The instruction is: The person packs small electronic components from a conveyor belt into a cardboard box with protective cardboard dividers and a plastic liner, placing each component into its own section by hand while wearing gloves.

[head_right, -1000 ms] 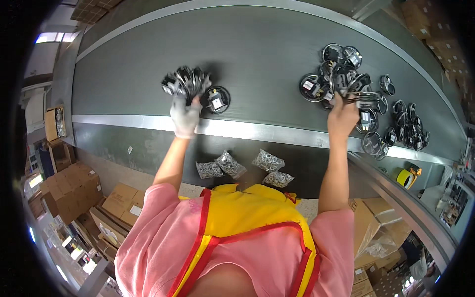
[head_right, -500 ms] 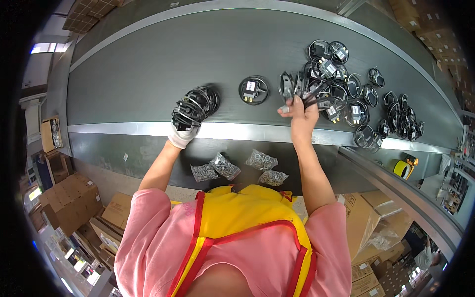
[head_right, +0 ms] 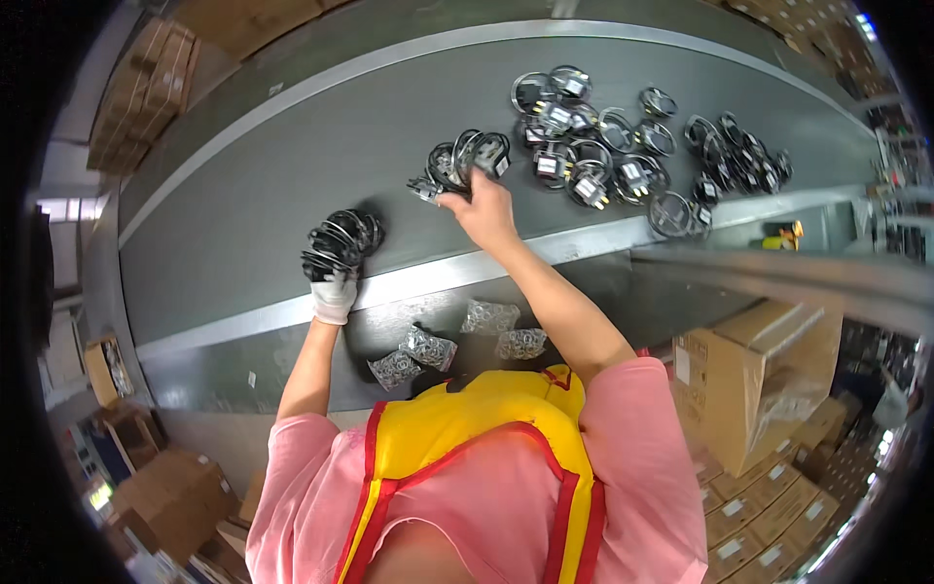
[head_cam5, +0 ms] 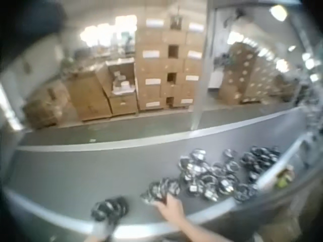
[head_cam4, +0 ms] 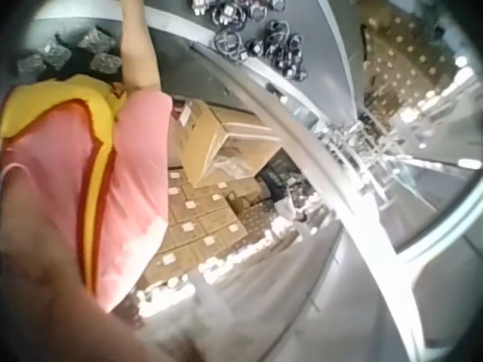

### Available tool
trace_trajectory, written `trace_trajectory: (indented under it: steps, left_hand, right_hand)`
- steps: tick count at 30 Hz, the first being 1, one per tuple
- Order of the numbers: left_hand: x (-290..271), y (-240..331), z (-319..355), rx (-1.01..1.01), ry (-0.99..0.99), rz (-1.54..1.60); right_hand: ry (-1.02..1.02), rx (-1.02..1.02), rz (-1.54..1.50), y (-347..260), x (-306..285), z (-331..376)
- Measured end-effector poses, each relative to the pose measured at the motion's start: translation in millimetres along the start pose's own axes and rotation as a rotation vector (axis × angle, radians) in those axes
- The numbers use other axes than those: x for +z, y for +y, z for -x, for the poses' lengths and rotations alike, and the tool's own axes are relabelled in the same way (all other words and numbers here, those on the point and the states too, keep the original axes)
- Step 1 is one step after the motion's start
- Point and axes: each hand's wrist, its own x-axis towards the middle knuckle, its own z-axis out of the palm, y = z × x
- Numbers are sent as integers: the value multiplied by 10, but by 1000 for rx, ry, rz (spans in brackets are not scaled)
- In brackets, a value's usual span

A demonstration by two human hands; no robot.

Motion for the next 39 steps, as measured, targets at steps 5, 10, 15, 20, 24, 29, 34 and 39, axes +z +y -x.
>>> trace_trajectory:
  steps: [5,10,15,20,24,29,34,39]
  left_hand:
    - [32,100,-279,-565,-5,402]
    - [-358,1088,-974,-1082,-210,1090]
    - [-361,2071,-1103,-879,-667,1283]
    - [-232,3215,-1243,-658,-1175,1463]
    - [143,4389,-1582,-393,-1556,1541]
    - [610,6245,-2064,-49,-1630,1415]
    - [1433,7763,-2163,31,-1736,1171]
    - [2603,8737,-1940,86,-1488,765]
  right_hand:
    - [149,318,-745,-310,-760,824]
    - [424,370,-732,-464,-1705,1933]
    - [643,367,-649,-580,-2456,2819]
    - [933,243,-489,-405,-3554,3562]
    - [1147,369,-293,722,-4802,4105]
    - [1213,976,-57,2330,-5679,4494]
    - [1558,912,-566,3505,-5932,4786]
    - [1766,857,-598,3869,-5998,4820]
